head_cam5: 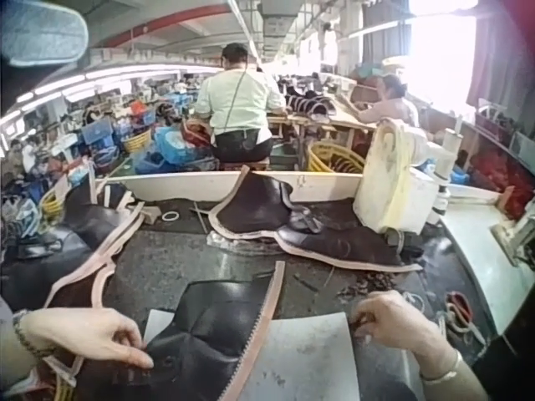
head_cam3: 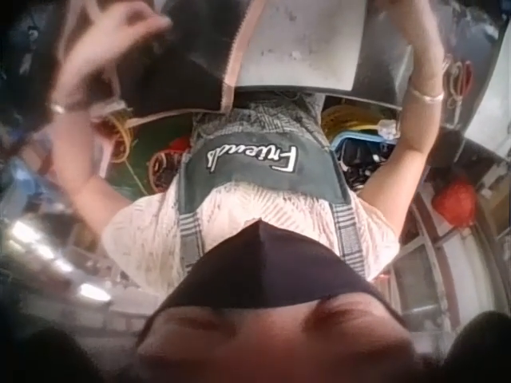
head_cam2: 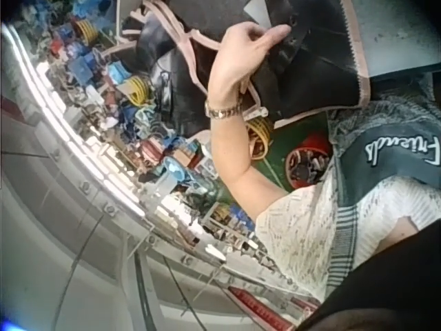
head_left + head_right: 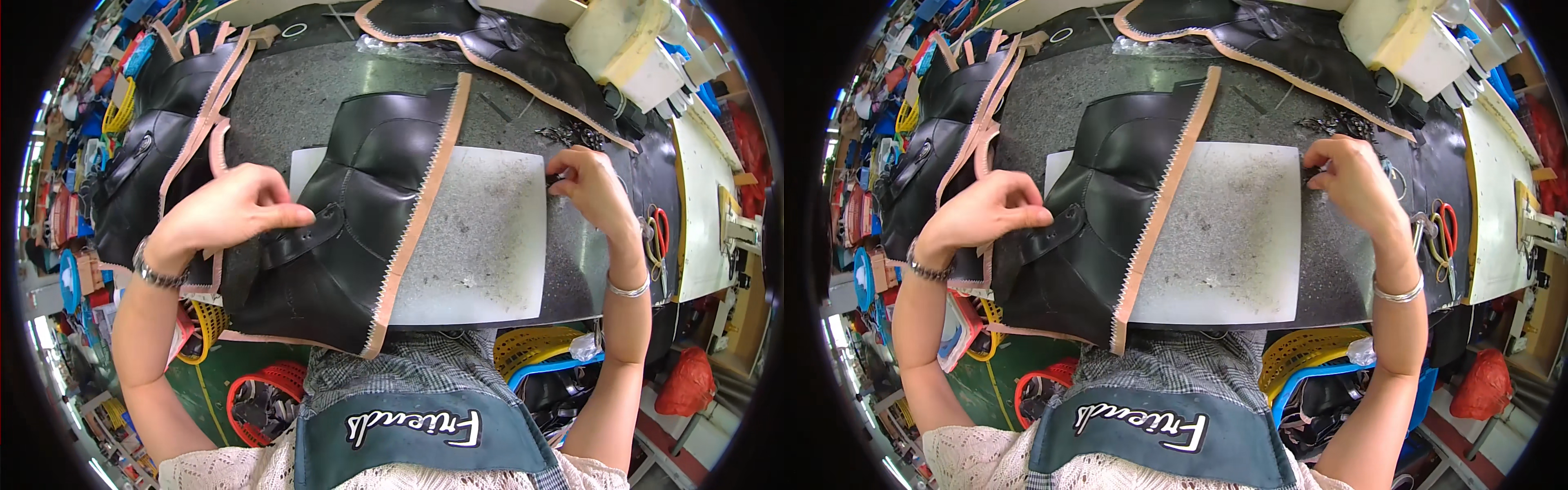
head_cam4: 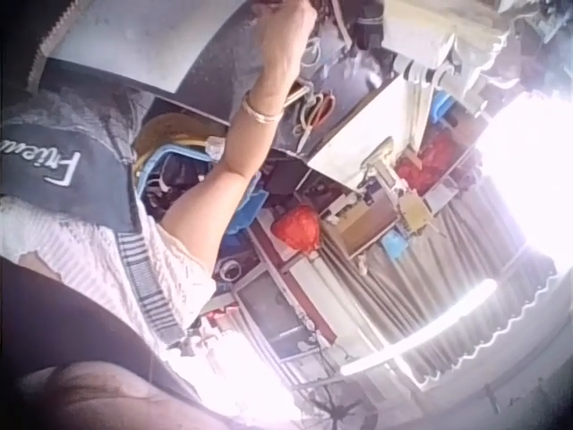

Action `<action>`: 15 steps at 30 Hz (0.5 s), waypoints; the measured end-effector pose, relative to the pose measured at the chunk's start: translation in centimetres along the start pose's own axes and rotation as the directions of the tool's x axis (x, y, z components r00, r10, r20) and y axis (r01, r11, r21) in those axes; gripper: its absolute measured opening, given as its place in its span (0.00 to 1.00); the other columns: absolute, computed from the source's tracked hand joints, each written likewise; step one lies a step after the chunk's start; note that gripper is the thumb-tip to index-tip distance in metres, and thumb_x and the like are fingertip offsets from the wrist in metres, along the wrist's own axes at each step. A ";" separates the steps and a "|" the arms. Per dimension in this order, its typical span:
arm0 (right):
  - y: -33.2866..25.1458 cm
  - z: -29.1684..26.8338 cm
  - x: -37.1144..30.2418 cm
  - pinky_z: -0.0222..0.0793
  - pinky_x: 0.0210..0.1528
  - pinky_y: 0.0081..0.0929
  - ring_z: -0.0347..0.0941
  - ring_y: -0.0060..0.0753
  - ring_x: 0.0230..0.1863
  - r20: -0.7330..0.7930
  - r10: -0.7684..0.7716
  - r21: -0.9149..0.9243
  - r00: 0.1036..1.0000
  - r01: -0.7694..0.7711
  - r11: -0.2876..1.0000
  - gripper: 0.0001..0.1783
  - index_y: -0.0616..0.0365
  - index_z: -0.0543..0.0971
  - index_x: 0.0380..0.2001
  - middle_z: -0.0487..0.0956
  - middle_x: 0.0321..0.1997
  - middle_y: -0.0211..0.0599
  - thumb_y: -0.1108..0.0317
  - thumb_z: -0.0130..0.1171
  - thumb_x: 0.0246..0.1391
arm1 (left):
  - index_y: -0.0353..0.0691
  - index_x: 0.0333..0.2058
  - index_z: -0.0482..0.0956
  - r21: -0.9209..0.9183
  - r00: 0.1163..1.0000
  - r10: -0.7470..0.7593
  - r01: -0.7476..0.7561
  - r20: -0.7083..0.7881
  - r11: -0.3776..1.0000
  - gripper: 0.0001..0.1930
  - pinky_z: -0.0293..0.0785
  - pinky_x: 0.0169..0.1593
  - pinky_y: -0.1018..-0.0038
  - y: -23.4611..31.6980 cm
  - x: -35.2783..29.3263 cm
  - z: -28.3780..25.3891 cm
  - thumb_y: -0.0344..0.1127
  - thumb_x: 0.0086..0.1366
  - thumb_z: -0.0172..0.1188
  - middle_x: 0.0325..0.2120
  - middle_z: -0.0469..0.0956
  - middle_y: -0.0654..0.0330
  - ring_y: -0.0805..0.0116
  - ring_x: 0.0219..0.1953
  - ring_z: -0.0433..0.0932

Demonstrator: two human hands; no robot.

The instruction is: The person is punching holes and setting rivets into leather shoe uppers using a hammer and a punch tool, and removing masking tape from the leather.

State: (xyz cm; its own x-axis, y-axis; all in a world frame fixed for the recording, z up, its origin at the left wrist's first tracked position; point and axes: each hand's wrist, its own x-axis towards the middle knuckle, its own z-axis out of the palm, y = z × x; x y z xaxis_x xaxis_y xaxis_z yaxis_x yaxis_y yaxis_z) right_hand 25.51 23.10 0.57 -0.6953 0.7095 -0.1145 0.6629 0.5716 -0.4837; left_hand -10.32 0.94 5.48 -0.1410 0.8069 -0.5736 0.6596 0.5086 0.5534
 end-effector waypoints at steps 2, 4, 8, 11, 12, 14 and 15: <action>0.3 -0.3 0.5 0.70 0.40 0.34 0.76 0.40 0.36 0.137 0.100 0.053 0.985 -0.108 0.993 0.11 0.65 0.79 0.34 0.77 0.30 0.45 0.80 0.63 0.42 | 0.33 0.20 0.74 -0.044 0.980 0.052 -0.044 0.194 0.998 0.24 0.58 0.23 0.75 -0.7 0.4 0.4 0.49 0.61 0.68 0.15 0.62 0.71 0.82 0.21 0.59; 1.5 0.1 0.4 0.70 0.39 0.32 0.76 0.39 0.35 0.019 -0.052 -0.053 0.998 0.053 0.997 0.10 0.64 0.79 0.34 0.78 0.31 0.46 0.79 0.63 0.44 | 0.33 0.21 0.75 -0.129 0.970 0.137 -0.112 0.202 0.985 0.23 0.57 0.23 0.74 -1.5 0.6 1.4 0.48 0.61 0.68 0.15 0.61 0.72 0.82 0.21 0.58; -1.0 0.9 0.1 0.71 0.40 0.27 0.76 0.29 0.35 -0.236 -0.165 0.056 0.958 0.182 0.982 0.04 0.65 0.76 0.36 0.79 0.34 0.41 0.78 0.56 0.57 | 0.31 0.31 0.79 -0.395 0.945 0.144 -0.018 0.293 0.919 0.17 0.66 0.30 0.78 -1.0 0.2 2.7 0.44 0.63 0.67 0.22 0.72 0.71 0.82 0.26 0.66; -7.5 2.7 -0.6 0.75 0.40 0.21 0.76 0.22 0.35 -0.148 -0.110 0.718 0.983 0.183 0.671 0.06 0.65 0.74 0.38 0.77 0.38 0.34 0.82 0.47 0.63 | 0.29 0.45 0.77 -0.492 0.874 0.279 -0.054 0.398 0.869 0.18 0.70 0.41 0.79 -2.8 -0.5 2.0 0.40 0.66 0.63 0.34 0.78 0.67 0.81 0.36 0.71; -9.4 3.4 -1.1 0.75 0.37 0.19 0.76 0.21 0.34 -0.080 -0.167 0.768 0.983 0.167 0.618 0.06 0.66 0.74 0.39 0.76 0.36 0.34 0.82 0.46 0.63 | 0.28 0.52 0.73 -0.577 0.820 0.397 -0.102 0.412 0.810 0.20 0.70 0.48 0.78 -2.6 -0.8 1.6 0.37 0.68 0.60 0.41 0.79 0.63 0.79 0.42 0.72; -11.9 5.3 -1.6 0.74 0.36 0.20 0.77 0.21 0.33 -0.026 -0.284 0.793 0.958 0.193 0.578 0.06 0.66 0.76 0.38 0.74 0.35 0.34 0.83 0.50 0.60 | 0.29 0.50 0.75 -0.477 0.816 0.338 -0.088 0.470 0.875 0.17 0.71 0.50 0.79 -2.6 -1.5 0.0 0.35 0.69 0.59 0.40 0.80 0.65 0.80 0.43 0.73; -12.6 6.0 -1.4 0.74 0.35 0.21 0.77 0.25 0.31 -0.018 -0.348 0.768 0.937 0.236 0.595 0.06 0.66 0.77 0.37 0.75 0.35 0.37 0.83 0.53 0.58 | 0.29 0.50 0.75 -0.362 0.828 0.273 -0.092 0.490 0.928 0.17 0.71 0.50 0.79 -3.0 -1.7 -0.5 0.36 0.69 0.59 0.40 0.80 0.66 0.81 0.43 0.73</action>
State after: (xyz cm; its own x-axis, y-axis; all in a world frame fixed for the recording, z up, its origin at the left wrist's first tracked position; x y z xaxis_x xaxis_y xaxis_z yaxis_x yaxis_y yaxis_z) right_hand 16.44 12.44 1.66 -0.8776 0.4733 0.0767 0.0170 0.1905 -0.9815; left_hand -12.42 -1.83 5.09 0.4254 0.6596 -0.6197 0.3578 0.5064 0.7846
